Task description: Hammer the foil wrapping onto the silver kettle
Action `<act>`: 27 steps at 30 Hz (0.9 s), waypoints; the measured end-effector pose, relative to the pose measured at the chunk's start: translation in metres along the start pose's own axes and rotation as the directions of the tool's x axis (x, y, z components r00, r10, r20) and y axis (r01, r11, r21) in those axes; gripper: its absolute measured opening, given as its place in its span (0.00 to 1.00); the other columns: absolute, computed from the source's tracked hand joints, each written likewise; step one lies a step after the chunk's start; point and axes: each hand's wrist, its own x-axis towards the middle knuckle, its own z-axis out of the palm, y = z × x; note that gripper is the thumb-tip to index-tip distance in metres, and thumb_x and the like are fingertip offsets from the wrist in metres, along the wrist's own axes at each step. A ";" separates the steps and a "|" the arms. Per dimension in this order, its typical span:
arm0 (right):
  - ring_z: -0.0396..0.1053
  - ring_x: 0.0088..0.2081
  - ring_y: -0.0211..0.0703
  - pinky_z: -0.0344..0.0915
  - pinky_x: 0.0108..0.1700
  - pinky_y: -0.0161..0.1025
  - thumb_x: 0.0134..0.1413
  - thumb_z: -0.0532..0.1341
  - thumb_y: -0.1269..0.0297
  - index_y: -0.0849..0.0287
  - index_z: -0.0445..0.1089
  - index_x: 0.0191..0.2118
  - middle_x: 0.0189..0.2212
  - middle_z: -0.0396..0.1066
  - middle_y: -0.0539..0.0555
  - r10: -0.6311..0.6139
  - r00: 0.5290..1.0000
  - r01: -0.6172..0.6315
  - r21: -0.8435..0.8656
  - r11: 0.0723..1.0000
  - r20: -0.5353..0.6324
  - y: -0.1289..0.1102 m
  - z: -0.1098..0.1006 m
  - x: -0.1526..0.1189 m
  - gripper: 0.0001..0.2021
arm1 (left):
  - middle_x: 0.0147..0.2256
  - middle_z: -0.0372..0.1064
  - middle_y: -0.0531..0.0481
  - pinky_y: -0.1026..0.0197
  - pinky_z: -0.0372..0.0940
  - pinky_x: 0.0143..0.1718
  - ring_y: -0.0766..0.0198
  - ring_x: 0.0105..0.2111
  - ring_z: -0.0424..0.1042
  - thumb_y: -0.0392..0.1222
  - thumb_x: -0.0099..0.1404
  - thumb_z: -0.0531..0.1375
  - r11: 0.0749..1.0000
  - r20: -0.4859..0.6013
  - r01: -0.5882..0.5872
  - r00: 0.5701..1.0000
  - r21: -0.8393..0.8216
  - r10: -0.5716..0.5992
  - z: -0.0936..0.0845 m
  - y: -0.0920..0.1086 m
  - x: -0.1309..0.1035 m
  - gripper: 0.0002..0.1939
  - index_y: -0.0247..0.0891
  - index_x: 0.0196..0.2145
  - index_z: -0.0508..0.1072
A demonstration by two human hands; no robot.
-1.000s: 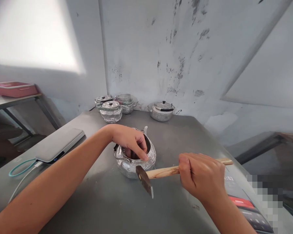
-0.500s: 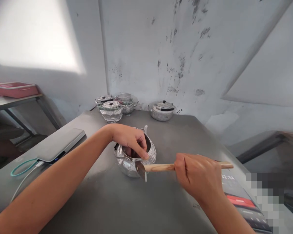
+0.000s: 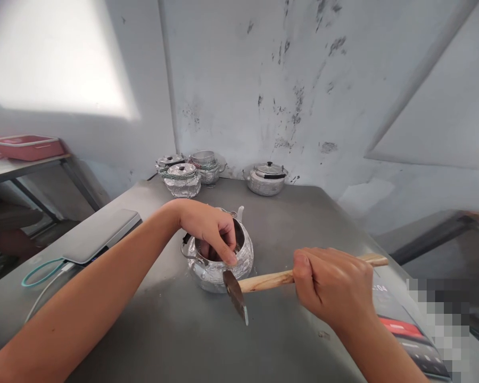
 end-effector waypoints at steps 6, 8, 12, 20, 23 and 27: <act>0.55 0.17 0.35 0.45 0.27 0.38 0.59 0.49 0.70 0.57 0.60 0.15 0.11 0.56 0.47 -0.065 0.997 0.068 -0.059 0.996 0.042 -0.002 -0.002 0.002 0.21 | 0.22 0.64 0.56 0.67 0.64 0.28 0.70 0.24 0.64 0.51 0.56 0.69 1.000 0.066 -0.002 0.998 -0.024 0.004 -0.002 -0.001 -0.002 0.14 0.37 0.25 0.76; 0.56 0.17 0.35 0.46 0.27 0.38 0.59 0.49 0.70 0.57 0.61 0.16 0.12 0.57 0.47 -0.062 0.997 0.064 -0.046 0.997 0.045 -0.003 -0.001 0.002 0.21 | 0.22 0.63 0.56 0.67 0.64 0.27 0.70 0.24 0.64 0.49 0.56 0.70 0.999 0.073 -0.003 0.997 -0.037 0.006 -0.003 -0.001 -0.001 0.13 0.36 0.25 0.76; 0.56 0.17 0.35 0.46 0.27 0.38 0.59 0.49 0.69 0.57 0.61 0.15 0.11 0.57 0.47 -0.049 0.998 0.053 -0.095 0.994 0.045 -0.002 0.000 0.001 0.21 | 0.23 0.65 0.54 0.65 0.65 0.28 0.68 0.25 0.66 0.51 0.56 0.69 0.998 0.051 0.001 0.999 -0.065 0.003 -0.003 -0.003 0.002 0.14 0.37 0.26 0.76; 0.58 0.17 0.35 0.46 0.26 0.38 0.60 0.49 0.70 0.58 0.63 0.17 0.12 0.59 0.48 -0.011 0.999 0.013 -0.041 0.999 0.040 -0.005 -0.002 0.002 0.21 | 0.23 0.64 0.55 0.66 0.64 0.27 0.68 0.26 0.66 0.47 0.54 0.69 0.996 0.064 -0.016 0.998 -0.086 0.021 -0.002 -0.005 0.004 0.11 0.37 0.26 0.76; 0.58 0.17 0.35 0.45 0.26 0.38 0.59 0.49 0.68 0.58 0.63 0.16 0.11 0.58 0.48 -0.014 1.000 0.017 -0.105 0.994 0.024 -0.007 -0.003 0.002 0.21 | 0.23 0.65 0.55 0.66 0.64 0.27 0.68 0.25 0.66 0.48 0.53 0.70 0.997 0.029 -0.006 1.000 -0.072 0.008 -0.002 -0.003 0.003 0.12 0.37 0.26 0.77; 0.55 0.17 0.34 0.46 0.27 0.37 0.60 0.48 0.69 0.58 0.61 0.16 0.12 0.57 0.47 -0.006 1.000 0.007 -0.025 1.000 0.016 -0.010 -0.004 0.004 0.21 | 0.22 0.65 0.56 0.67 0.63 0.26 0.70 0.24 0.65 0.46 0.52 0.71 0.993 0.069 -0.024 0.997 -0.117 0.032 -0.002 -0.004 0.003 0.11 0.37 0.26 0.76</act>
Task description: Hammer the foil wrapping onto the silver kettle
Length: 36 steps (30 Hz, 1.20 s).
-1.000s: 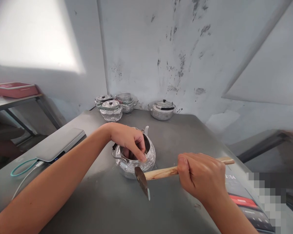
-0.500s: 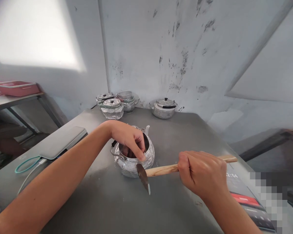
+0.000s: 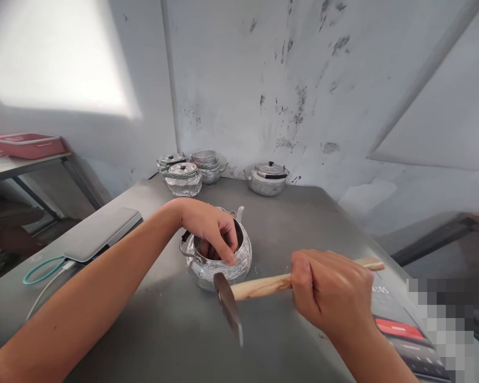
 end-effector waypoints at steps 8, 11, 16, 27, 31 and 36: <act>0.51 0.17 0.33 0.48 0.27 0.37 0.57 0.49 0.73 0.57 0.58 0.17 0.13 0.55 0.47 -0.049 0.998 0.056 0.175 0.983 -0.044 -0.001 -0.009 0.001 0.18 | 0.23 0.66 0.56 0.67 0.63 0.25 0.68 0.24 0.65 0.47 0.52 0.71 0.999 0.015 -0.036 0.999 -0.004 0.036 -0.002 -0.001 0.001 0.12 0.37 0.26 0.75; 0.49 0.18 0.34 0.47 0.27 0.38 0.57 0.50 0.72 0.57 0.57 0.16 0.13 0.54 0.47 -0.046 0.999 0.047 0.078 0.996 -0.016 -0.001 -0.009 0.000 0.19 | 0.22 0.64 0.55 0.67 0.62 0.24 0.69 0.24 0.64 0.47 0.53 0.70 0.999 0.012 -0.032 0.999 -0.009 0.032 -0.001 0.000 0.001 0.13 0.36 0.25 0.74; 0.45 0.18 0.33 0.44 0.26 0.38 0.58 0.51 0.72 0.58 0.55 0.14 0.12 0.52 0.46 -0.111 0.994 0.111 0.014 0.994 -0.010 0.002 -0.004 0.001 0.20 | 0.23 0.68 0.54 0.65 0.66 0.28 0.67 0.26 0.67 0.53 0.59 0.66 0.996 -0.128 0.072 0.990 0.047 -0.066 0.003 0.004 -0.001 0.17 0.37 0.24 0.74; 0.48 0.18 0.33 0.45 0.26 0.37 0.58 0.51 0.72 0.58 0.59 0.15 0.12 0.55 0.46 -0.121 0.992 0.121 0.041 0.992 -0.022 0.010 -0.003 -0.001 0.20 | 0.27 0.74 0.51 0.62 0.71 0.33 0.63 0.28 0.75 0.55 0.64 0.61 0.987 -0.229 0.079 0.972 0.141 -0.045 0.010 0.014 -0.003 0.18 0.37 0.27 0.75; 0.50 0.18 0.34 0.45 0.26 0.38 0.58 0.50 0.71 0.58 0.60 0.16 0.12 0.56 0.47 -0.109 0.994 0.108 0.047 0.993 0.005 0.011 -0.002 -0.001 0.19 | 0.31 0.77 0.48 0.62 0.72 0.35 0.61 0.31 0.76 0.54 0.64 0.60 0.981 -0.270 0.095 0.962 0.172 -0.046 0.011 0.019 -0.016 0.17 0.36 0.30 0.76; 0.52 0.17 0.34 0.45 0.26 0.38 0.59 0.49 0.70 0.57 0.60 0.16 0.12 0.55 0.47 -0.073 0.997 0.072 0.026 0.997 0.014 0.012 0.000 -0.001 0.20 | 0.34 0.78 0.48 0.64 0.71 0.37 0.61 0.35 0.76 0.51 0.62 0.61 0.969 -0.239 0.118 0.969 0.216 -0.065 0.010 0.022 -0.025 0.14 0.37 0.30 0.78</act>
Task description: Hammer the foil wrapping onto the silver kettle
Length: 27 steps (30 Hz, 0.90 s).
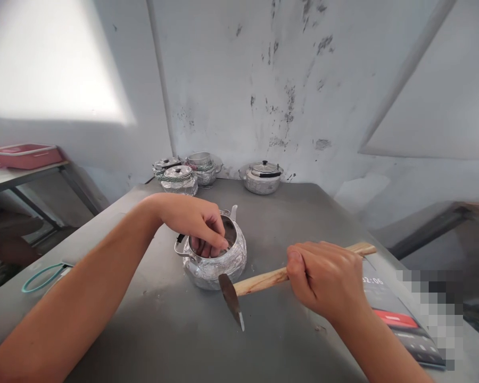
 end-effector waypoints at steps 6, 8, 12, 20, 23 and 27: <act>0.54 0.17 0.35 0.45 0.27 0.38 0.59 0.50 0.70 0.57 0.61 0.16 0.12 0.57 0.47 0.014 0.999 -0.013 -0.018 1.000 0.034 0.003 0.002 -0.004 0.20 | 0.29 0.74 0.50 0.64 0.70 0.34 0.62 0.32 0.74 0.53 0.61 0.63 0.997 0.048 0.003 0.999 0.073 -0.007 0.000 -0.001 0.005 0.16 0.37 0.26 0.76; 0.56 0.17 0.36 0.46 0.27 0.39 0.59 0.50 0.70 0.57 0.62 0.17 0.12 0.58 0.47 0.023 0.999 -0.022 -0.022 1.000 0.038 0.003 0.002 -0.005 0.20 | 0.28 0.73 0.51 0.64 0.69 0.33 0.62 0.31 0.73 0.54 0.61 0.63 0.997 0.053 -0.002 0.999 0.073 -0.002 0.000 -0.001 0.006 0.16 0.37 0.26 0.76; 0.58 0.18 0.36 0.47 0.27 0.39 0.60 0.50 0.69 0.57 0.64 0.18 0.13 0.62 0.48 0.058 0.998 -0.057 -0.037 0.998 0.013 -0.002 0.003 -0.004 0.19 | 0.28 0.73 0.52 0.66 0.67 0.32 0.64 0.30 0.71 0.55 0.60 0.63 0.996 0.052 -0.007 0.999 0.089 0.002 0.001 -0.003 0.007 0.17 0.38 0.26 0.76; 0.59 0.18 0.37 0.48 0.27 0.38 0.60 0.49 0.68 0.57 0.63 0.17 0.12 0.60 0.48 0.079 0.997 -0.078 -0.083 0.993 0.005 -0.017 0.001 -0.002 0.20 | 0.26 0.70 0.53 0.65 0.66 0.31 0.65 0.27 0.69 0.51 0.62 0.62 0.999 0.096 -0.050 0.994 0.022 0.047 0.008 -0.001 0.017 0.15 0.38 0.25 0.75; 0.60 0.18 0.37 0.48 0.27 0.38 0.59 0.50 0.69 0.57 0.63 0.18 0.13 0.61 0.48 0.039 0.999 -0.040 -0.091 0.995 -0.013 -0.016 0.001 -0.002 0.19 | 0.23 0.64 0.55 0.66 0.63 0.28 0.67 0.24 0.65 0.52 0.63 0.62 0.996 0.112 -0.086 0.990 0.018 0.084 0.008 -0.005 0.020 0.17 0.38 0.23 0.71; 0.60 0.18 0.36 0.49 0.28 0.38 0.59 0.50 0.70 0.57 0.63 0.18 0.13 0.61 0.48 0.020 1.000 -0.021 -0.041 0.999 -0.011 -0.015 0.001 -0.002 0.18 | 0.23 0.62 0.56 0.66 0.60 0.26 0.69 0.23 0.62 0.53 0.62 0.64 0.990 0.165 -0.125 0.977 -0.065 0.134 0.006 -0.013 0.025 0.18 0.37 0.23 0.70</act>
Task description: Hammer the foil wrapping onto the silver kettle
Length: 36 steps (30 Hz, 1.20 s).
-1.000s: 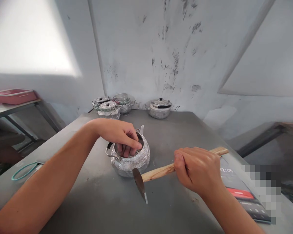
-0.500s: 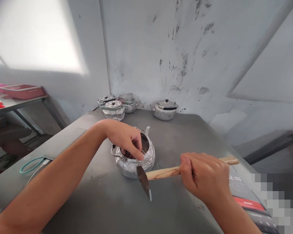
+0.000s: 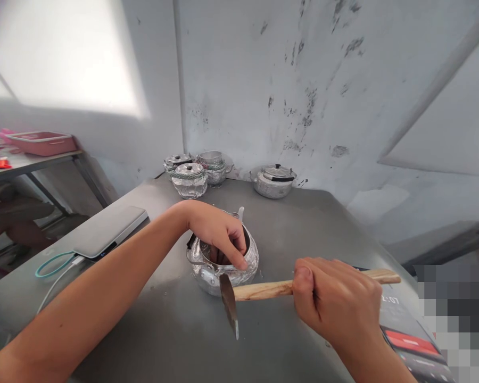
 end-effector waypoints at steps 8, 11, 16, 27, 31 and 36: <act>0.56 0.18 0.36 0.46 0.27 0.38 0.58 0.50 0.69 0.57 0.60 0.17 0.12 0.58 0.48 0.036 0.999 -0.037 -0.055 0.998 -0.030 -0.001 -0.005 0.002 0.19 | 0.24 0.70 0.52 0.63 0.66 0.30 0.65 0.25 0.68 0.54 0.60 0.66 0.998 0.024 -0.016 1.000 -0.058 0.018 -0.003 -0.007 0.007 0.17 0.37 0.27 0.78; 0.52 0.17 0.35 0.46 0.27 0.38 0.58 0.49 0.71 0.57 0.59 0.16 0.12 0.57 0.48 0.044 0.998 -0.042 0.034 0.999 -0.045 -0.001 -0.006 0.004 0.19 | 0.24 0.69 0.52 0.64 0.64 0.28 0.66 0.26 0.68 0.53 0.60 0.66 0.997 0.028 -0.029 0.999 -0.067 0.031 -0.004 -0.008 0.007 0.16 0.36 0.25 0.77; 0.53 0.18 0.35 0.48 0.27 0.38 0.57 0.51 0.71 0.56 0.59 0.17 0.13 0.56 0.47 0.007 0.997 0.000 0.089 0.996 -0.080 -0.008 -0.019 0.006 0.17 | 0.24 0.69 0.53 0.64 0.66 0.30 0.65 0.27 0.69 0.51 0.59 0.67 0.995 0.040 0.006 0.999 -0.095 -0.002 -0.005 -0.010 0.007 0.14 0.37 0.25 0.77; 0.54 0.18 0.36 0.46 0.27 0.39 0.58 0.51 0.70 0.56 0.57 0.16 0.12 0.54 0.47 0.038 0.999 -0.039 -0.006 0.999 -0.021 0.014 -0.004 0.000 0.19 | 0.22 0.66 0.53 0.66 0.60 0.24 0.67 0.24 0.64 0.52 0.61 0.65 0.999 0.020 -0.021 1.000 -0.028 0.022 -0.005 -0.008 0.006 0.16 0.36 0.25 0.75; 0.53 0.17 0.34 0.49 0.26 0.37 0.60 0.48 0.71 0.56 0.58 0.18 0.14 0.57 0.47 0.060 0.998 -0.054 0.225 0.973 -0.018 0.016 -0.002 0.000 0.18 | 0.22 0.65 0.54 0.66 0.60 0.25 0.67 0.24 0.63 0.52 0.61 0.65 1.000 0.010 -0.025 1.000 0.012 0.025 -0.005 -0.007 0.005 0.17 0.35 0.24 0.74; 0.52 0.17 0.36 0.49 0.26 0.38 0.57 0.51 0.69 0.55 0.56 0.17 0.12 0.55 0.47 0.108 0.993 -0.102 0.144 0.984 -0.036 0.019 -0.005 -0.001 0.17 | 0.22 0.65 0.55 0.66 0.60 0.24 0.68 0.23 0.64 0.52 0.61 0.65 1.000 0.004 0.003 1.000 -0.012 -0.003 -0.004 -0.006 0.006 0.17 0.36 0.25 0.74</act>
